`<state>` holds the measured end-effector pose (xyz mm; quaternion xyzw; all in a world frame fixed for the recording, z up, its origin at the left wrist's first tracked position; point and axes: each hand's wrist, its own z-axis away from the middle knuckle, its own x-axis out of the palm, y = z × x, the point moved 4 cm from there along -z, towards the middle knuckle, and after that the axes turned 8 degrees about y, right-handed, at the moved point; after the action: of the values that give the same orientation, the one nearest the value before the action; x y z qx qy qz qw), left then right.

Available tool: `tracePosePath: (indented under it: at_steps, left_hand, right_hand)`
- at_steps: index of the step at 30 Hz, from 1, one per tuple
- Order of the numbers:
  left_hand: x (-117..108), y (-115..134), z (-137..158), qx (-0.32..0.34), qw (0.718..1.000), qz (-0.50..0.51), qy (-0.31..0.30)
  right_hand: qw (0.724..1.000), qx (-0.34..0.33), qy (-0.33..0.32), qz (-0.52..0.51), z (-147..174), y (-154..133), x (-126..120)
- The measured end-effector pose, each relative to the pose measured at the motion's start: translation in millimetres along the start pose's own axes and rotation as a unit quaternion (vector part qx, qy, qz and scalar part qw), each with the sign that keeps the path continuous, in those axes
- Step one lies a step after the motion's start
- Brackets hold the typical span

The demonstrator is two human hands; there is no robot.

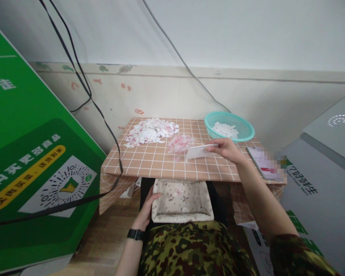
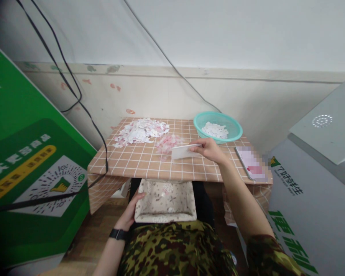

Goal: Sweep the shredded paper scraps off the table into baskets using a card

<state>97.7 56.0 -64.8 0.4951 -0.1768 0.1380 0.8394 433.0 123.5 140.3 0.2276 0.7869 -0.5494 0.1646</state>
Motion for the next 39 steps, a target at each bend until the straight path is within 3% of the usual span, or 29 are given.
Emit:
tracePosePath:
  at_steps: [6, 12, 18, 23, 29, 39]
  left_hand:
    - [-3.0, -3.6, -0.6, 0.013, 1.0, -0.002, 0.01]
    - [-2.6, -4.6, -1.2, 0.011, 1.0, -0.005, 0.009]
    - [-3.3, -4.1, -1.2, 0.004, 1.0, -0.004, 0.007]
    - [-4.3, -4.8, -2.5, -0.004, 1.0, -0.006, 0.007]
    - [-3.6, -4.4, -1.4, 0.005, 1.0, 0.003, 0.004]
    - [-3.4, -4.6, -0.9, 0.013, 1.0, 0.017, 0.005]
  right_hand:
    - [0.984, 0.02, 0.172, 0.029, 26.0, 26.5, -1.1]
    - [0.988, 0.024, 0.152, 0.005, 47.7, 27.3, 24.8]
    - [0.978, 0.016, 0.204, 0.043, 65.3, 19.8, 19.1]
    - [0.988, 0.009, 0.149, 0.033, 79.3, 10.0, 24.8]
    - [0.984, 0.006, 0.175, 0.044, 80.2, 6.8, 27.5]
    - [0.995, -0.029, 0.092, 0.004, 91.2, -12.5, 52.0]
